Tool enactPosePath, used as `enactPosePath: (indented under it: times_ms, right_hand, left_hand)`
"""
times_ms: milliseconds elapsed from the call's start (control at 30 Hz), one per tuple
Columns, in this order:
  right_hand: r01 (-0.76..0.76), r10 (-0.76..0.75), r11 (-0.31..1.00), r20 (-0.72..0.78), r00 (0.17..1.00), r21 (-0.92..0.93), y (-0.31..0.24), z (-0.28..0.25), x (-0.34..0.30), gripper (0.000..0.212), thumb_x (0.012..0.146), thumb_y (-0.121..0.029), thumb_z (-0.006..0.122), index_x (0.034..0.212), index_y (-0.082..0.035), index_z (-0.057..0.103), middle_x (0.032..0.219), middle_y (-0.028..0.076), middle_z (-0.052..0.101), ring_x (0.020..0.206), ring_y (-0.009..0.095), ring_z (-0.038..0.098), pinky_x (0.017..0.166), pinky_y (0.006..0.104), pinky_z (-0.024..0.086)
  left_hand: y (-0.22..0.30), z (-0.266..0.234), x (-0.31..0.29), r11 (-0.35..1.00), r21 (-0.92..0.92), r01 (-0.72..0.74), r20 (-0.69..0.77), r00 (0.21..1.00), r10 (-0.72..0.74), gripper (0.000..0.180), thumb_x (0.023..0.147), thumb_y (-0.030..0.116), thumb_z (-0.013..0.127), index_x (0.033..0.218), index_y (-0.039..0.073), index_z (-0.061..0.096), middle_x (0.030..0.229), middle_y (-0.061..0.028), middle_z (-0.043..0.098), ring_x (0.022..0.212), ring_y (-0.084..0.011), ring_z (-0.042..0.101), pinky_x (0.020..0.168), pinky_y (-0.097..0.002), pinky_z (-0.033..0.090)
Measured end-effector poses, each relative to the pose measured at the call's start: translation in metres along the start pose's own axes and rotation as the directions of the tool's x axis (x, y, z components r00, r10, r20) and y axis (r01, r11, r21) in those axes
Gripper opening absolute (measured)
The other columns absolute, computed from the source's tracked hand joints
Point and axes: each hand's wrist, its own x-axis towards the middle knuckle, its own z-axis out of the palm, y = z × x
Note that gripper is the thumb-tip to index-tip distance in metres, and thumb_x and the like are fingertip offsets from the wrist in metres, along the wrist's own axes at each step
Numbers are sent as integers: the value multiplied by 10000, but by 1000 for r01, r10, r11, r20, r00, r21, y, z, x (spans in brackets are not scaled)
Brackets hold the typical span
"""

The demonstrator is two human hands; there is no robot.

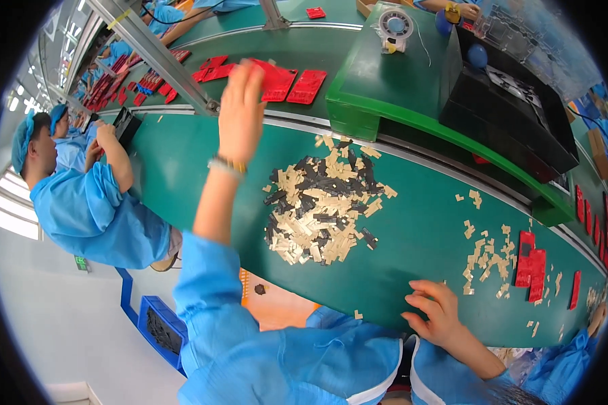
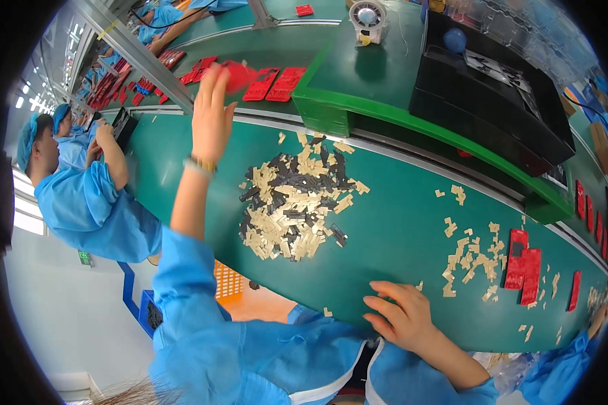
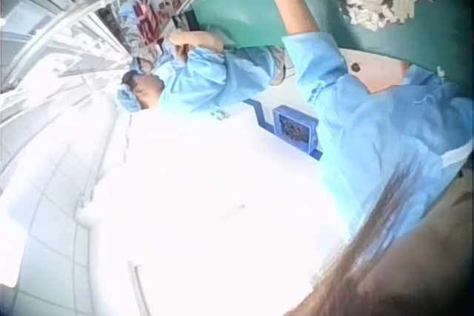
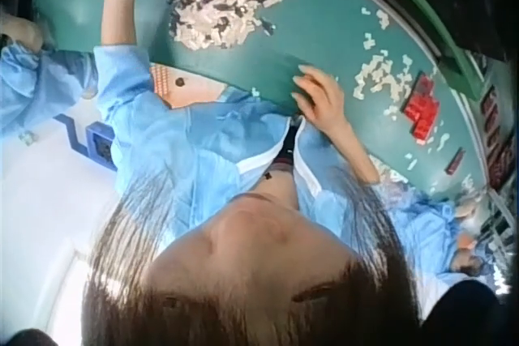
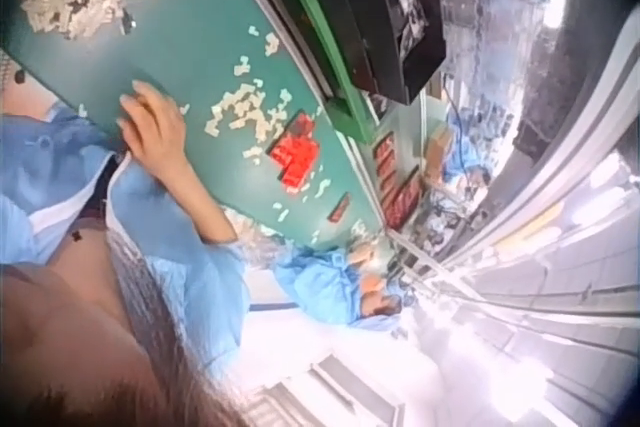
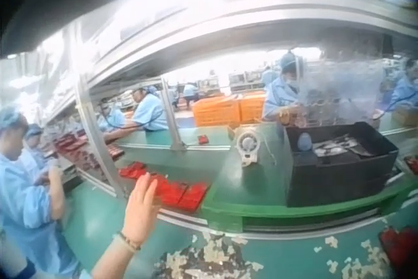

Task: The person assembles electronic components into a red plastic electronic housing by hand, creating assembled parts.

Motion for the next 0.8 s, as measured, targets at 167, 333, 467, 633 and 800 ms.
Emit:
enactPosePath:
  times_ms: [167, 333, 467, 633, 800]
  right_hand:
    - [-110, 115, 989, 44, 992, -98, -5, -4, -15, 303, 703, -98, 749, 996, -112, 676, 1128, 101, 633, 832, 233, 646, 679, 330, 510]
    - [-26, 47, 983, 110, 993, -184, -5, -11, -12, 300, 703, -80, 729, 999, -103, 688, 1117, 101, 633, 905, 255, 625, 722, 351, 504]
    - [-56, 52, 976, -22, 998, -210, 4, -8, -22, 361, 723, -93, 719, 1080, -102, 666, 1168, 123, 607, 940, 277, 618, 777, 393, 493]
    - [-134, 115, 989, -231, 966, -70, 14, 4, -21, 492, 817, -221, 658, 1286, -112, 559, 1433, 205, 413, 1277, 370, 454, 1021, 522, 358]
    - [-236, 314, 928, 261, 913, -289, 20, -15, -37, 540, 817, -286, 667, 1318, -126, 545, 1498, 174, 352, 1393, 366, 313, 1124, 561, 208]
  left_hand:
    - [-39, 113, -22, 996, -82, -43, 389, 918, 71, 645, 734, 97, 724, 1336, 85, 493, 1324, -153, 505, 1243, -344, 478, 997, -418, 440]
    - [-23, 117, -12, 998, -65, -10, 327, 945, 31, 214, 666, 33, 618, 875, 66, 582, 875, -133, 591, 863, -342, 593, 737, -454, 491]
    - [54, 10, 2, 993, -116, -14, 131, 991, 29, 250, 686, 2, 613, 930, 58, 607, 843, -114, 567, 791, -321, 573, 686, -429, 487]
    - [213, -92, -55, 802, -565, -194, 215, 904, 369, 381, 658, 78, 646, 1025, -21, 631, 919, -120, 609, 815, -239, 612, 685, -349, 508]
    - [238, -106, -79, 662, -746, 72, 411, 832, 373, 280, 716, 85, 657, 983, 6, 628, 929, -88, 607, 842, -250, 615, 715, -337, 524]
